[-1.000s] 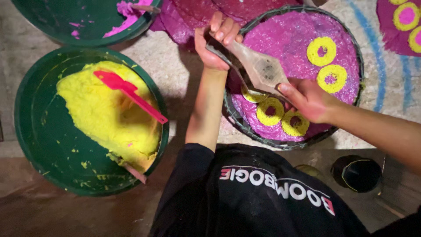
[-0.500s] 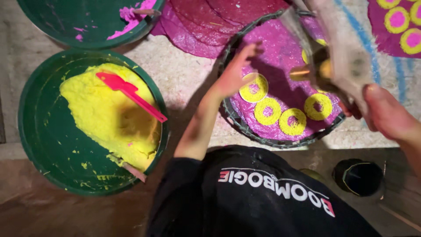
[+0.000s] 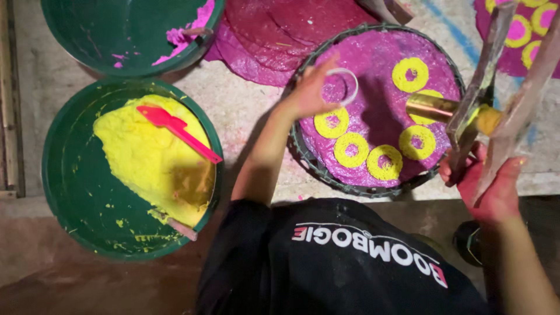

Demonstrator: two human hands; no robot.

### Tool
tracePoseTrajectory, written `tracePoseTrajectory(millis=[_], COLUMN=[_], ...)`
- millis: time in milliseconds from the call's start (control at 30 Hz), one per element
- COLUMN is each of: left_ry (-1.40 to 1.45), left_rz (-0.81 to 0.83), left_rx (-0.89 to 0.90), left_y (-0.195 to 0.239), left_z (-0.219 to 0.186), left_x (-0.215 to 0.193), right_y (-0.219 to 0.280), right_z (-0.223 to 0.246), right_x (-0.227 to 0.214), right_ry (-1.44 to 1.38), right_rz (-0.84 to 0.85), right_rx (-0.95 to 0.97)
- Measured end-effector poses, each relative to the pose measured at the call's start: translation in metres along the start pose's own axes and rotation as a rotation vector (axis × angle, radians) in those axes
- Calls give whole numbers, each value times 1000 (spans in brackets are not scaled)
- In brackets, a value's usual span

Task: The person uses a manual dough press to scoop yellow dough and form ring shapes onto a pink dough base in a round tray. They repeatedly press the dough, remove the formed rings, and refill the press from a green bowl.

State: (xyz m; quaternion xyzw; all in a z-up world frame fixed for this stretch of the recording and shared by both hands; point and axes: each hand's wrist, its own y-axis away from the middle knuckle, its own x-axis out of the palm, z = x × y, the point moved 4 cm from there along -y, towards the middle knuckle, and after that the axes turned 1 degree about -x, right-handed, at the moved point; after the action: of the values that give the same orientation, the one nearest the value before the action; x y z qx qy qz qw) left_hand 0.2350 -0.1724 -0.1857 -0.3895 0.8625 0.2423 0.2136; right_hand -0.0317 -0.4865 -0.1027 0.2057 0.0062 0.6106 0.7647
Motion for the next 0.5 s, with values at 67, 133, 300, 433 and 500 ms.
tracePoseTrajectory(millis=[67,133,300,433,500], left_ry=[55,125,579,139,37], left_rz=[-127,-339,-410,-572,-671], left_rx=[-70,-90,10,79,220], left_y=[-19,-17,42,96,110], left_z=[15,34,55,27,8], left_x=[-13,-22,9,27,29], right_y=[1,5,14,7,2], right_z=[-7,-11,-18,-29,-34], right_x=[-6,-8,-14,-18,-17], right_ry=[-21,13,2,-58,-109], right_rz=[-26,5,27,-32,-67], right_rx=[23,-19,-79,-30,-5])
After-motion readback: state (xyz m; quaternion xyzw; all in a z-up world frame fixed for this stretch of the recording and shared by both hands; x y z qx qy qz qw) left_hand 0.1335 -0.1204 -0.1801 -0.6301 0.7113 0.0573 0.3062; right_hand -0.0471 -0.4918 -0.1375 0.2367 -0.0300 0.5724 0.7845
